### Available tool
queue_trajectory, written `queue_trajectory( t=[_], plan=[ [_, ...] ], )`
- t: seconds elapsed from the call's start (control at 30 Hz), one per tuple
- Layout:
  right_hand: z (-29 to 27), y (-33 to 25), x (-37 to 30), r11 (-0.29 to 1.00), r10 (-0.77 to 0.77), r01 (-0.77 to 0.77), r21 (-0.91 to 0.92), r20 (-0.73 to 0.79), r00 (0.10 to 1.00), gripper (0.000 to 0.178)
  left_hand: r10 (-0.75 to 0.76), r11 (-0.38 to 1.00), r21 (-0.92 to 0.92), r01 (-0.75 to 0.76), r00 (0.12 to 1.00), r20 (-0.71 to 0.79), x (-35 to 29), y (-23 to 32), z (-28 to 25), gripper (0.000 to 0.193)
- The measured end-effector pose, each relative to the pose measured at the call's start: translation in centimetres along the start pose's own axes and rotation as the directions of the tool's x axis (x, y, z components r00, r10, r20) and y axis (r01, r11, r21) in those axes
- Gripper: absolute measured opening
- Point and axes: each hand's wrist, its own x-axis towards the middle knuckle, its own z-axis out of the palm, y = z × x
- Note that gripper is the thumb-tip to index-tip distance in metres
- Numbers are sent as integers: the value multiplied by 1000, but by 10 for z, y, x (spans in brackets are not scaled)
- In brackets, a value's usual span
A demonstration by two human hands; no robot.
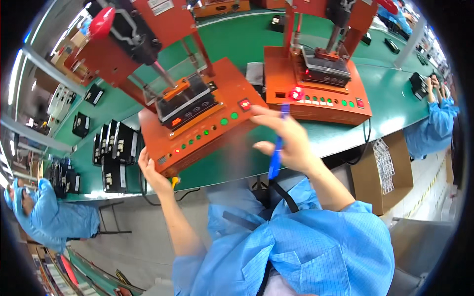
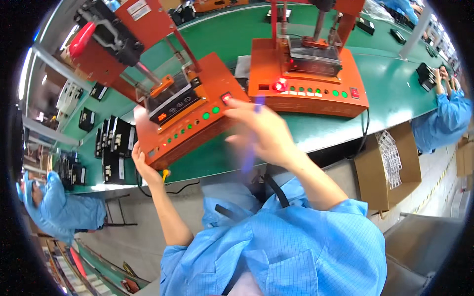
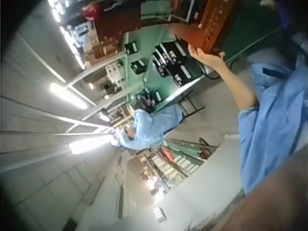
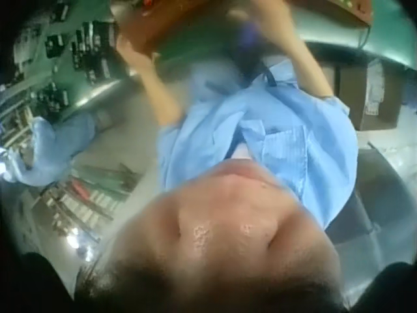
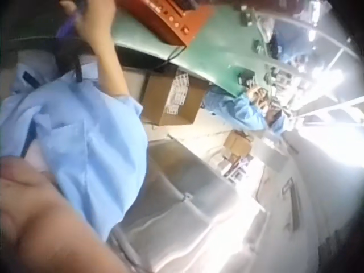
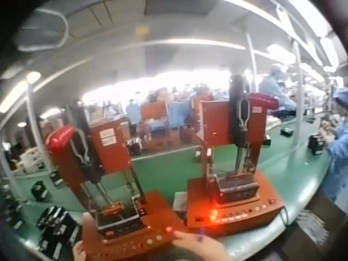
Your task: Testing and marking electronic components using a specialized fixture on an assembly line.
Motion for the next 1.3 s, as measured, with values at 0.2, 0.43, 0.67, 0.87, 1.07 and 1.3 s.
queue_trajectory(
  t=[0.2, 0.43, 0.67, 0.87, 1.07, 1.3],
  plan=[
    [-122, 53, -9, 867, 80, -297, -400, -476, 876, 52, -15, 1000, -1, 15, 1000, 0, -2, 9, 6, 46],
    [-166, 85, 9, 736, 126, -247, -630, -230, 965, 53, -26, 999, 40, 27, 999, -19, 1, 9, 12, 48],
    [-157, 87, 17, 669, 36, -158, -726, -181, 983, 53, -58, 998, -12, 57, 998, -33, -4, 14, 3, 47],
    [-168, 92, 10, 679, 27, -142, -720, -169, 985, 51, 37, 996, 88, -33, 998, -49, 0, 7, 10, 47],
    [-172, 90, 9, 676, 38, -156, -720, -178, 983, 50, -12, 999, -42, 10, 999, -42, -2, 9, 19, 44],
    [-159, 91, 14, 717, 24, -163, -678, -209, 978, 46, -45, 999, 17, 47, 997, -67, -2, 10, 6, 46]
  ],
)
